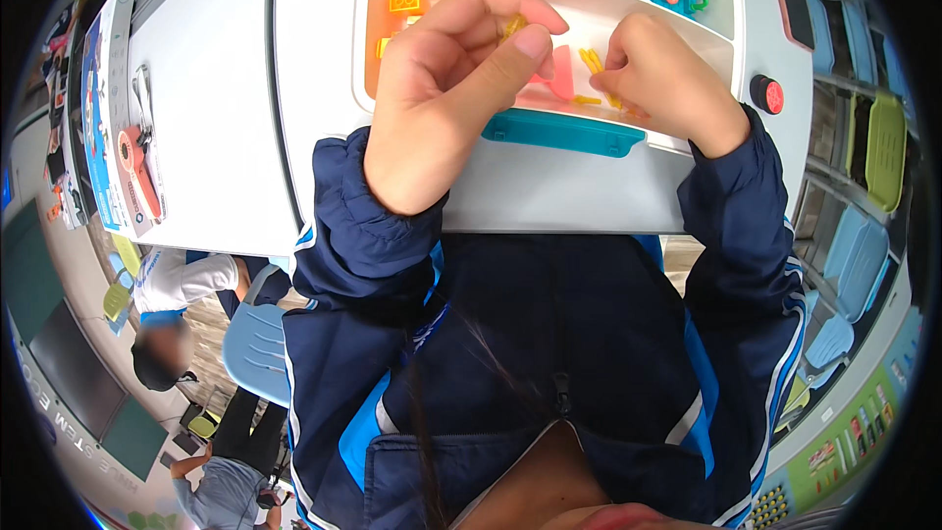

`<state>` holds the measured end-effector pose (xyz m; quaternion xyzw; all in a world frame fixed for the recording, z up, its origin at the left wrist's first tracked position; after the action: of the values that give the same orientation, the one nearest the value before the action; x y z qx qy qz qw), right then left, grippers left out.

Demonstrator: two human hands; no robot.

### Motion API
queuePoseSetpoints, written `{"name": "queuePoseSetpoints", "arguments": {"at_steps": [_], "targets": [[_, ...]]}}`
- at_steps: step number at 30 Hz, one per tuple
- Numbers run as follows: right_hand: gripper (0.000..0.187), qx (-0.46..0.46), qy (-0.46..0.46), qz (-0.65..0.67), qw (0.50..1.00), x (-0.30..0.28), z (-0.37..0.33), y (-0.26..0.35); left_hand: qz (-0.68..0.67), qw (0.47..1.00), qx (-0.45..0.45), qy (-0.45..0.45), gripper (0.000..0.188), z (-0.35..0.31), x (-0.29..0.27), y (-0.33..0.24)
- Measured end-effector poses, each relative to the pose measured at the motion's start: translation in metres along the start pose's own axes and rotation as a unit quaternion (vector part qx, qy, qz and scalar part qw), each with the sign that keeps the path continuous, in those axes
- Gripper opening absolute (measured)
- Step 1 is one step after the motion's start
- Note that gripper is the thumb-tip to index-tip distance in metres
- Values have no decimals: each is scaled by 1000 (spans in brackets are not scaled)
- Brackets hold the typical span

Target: The person picks small yellow plastic pieces from a compartmentalized tray and connects them by hand. They repeatedly pick, align, and snap pieces together, occasionally placing assembled sections back into the tray. The person also handles a pink block and a small red wheel, moving them within the tray.

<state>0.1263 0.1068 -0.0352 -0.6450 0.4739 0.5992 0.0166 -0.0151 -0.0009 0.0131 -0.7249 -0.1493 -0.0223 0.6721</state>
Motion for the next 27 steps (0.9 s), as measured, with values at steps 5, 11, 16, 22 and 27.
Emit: {"name": "queuePoseSetpoints", "arguments": {"at_steps": [5,11,16,22,27], "targets": [[19,49,49,101,992,-1,-2,-7,55,998,-30,11,15,-5,5,-1],[12,70,27,155,985,-21,-5,-1,101,994,0,-29,16,0,10,-3],[11,7,-22,400,916,-55,-55,27,77,995,55,-12,26,-3,19,5],[10,-40,-89,480,872,-46,-79,37,100,992,54,63,27,-9,51,2],[14,-106,-144,527,831,-49,-94,29,88,992,67,57,15,-24,52,3]]}}
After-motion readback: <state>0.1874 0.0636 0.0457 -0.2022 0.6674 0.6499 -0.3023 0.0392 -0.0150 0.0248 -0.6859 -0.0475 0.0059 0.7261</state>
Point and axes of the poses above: each hand's wrist, its own z-axis towards the middle knuckle, its own x-axis out of the palm, y = z × x, the point moved 6 cm from there along z, towards the middle knuckle, and after that the axes turned 2 degrees about y, right-handed, at the moved point
